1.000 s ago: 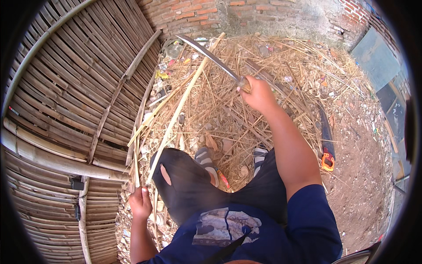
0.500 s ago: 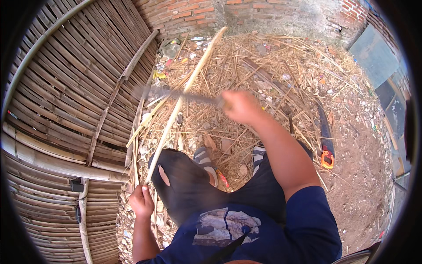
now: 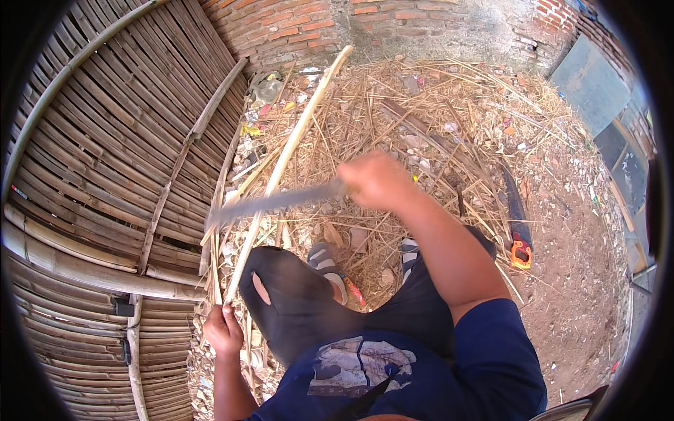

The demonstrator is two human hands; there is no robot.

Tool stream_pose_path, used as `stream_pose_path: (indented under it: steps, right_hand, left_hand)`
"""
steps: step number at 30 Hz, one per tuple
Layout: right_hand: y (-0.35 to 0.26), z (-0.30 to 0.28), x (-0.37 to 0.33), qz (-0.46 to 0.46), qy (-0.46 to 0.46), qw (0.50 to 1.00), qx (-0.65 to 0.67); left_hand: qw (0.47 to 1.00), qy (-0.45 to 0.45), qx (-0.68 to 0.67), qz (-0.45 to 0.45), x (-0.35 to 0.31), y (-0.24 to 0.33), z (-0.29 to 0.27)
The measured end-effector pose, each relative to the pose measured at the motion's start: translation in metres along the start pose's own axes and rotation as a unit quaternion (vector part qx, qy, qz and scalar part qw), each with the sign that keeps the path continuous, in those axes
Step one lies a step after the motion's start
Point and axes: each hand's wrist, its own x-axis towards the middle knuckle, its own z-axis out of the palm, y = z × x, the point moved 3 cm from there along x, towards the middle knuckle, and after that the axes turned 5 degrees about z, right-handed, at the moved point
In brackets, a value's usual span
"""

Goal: The person uses a blade to carve and shave pieces off a long bamboo stick.

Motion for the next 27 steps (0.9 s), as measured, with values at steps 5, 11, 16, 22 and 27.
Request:
stream_pose_path:
  steps: [5,11,16,22,27]
  right_hand:
    - [0.073,-0.028,-0.003,0.27,0.122,0.955,0.005]
    - [0.022,-0.007,-0.003,0.134,0.018,0.991,-0.003]
    - [-0.008,0.005,0.0,-0.057,0.015,0.997,-0.042]
    - [0.086,-0.019,-0.008,0.311,0.095,0.945,-0.017]
    - [0.055,-0.028,-0.006,0.292,0.082,0.953,0.008]
  left_hand:
    - [1.0,0.004,0.023,0.012,-0.007,-0.009,-0.005]
    - [0.999,-0.013,0.031,0.019,-0.003,-0.002,0.008]
    - [0.998,-0.003,0.053,0.035,-0.004,-0.005,0.006]
    - [0.995,0.015,0.09,0.027,-0.014,-0.02,-0.008]
    - [0.994,0.009,0.092,0.055,-0.015,-0.014,0.002]
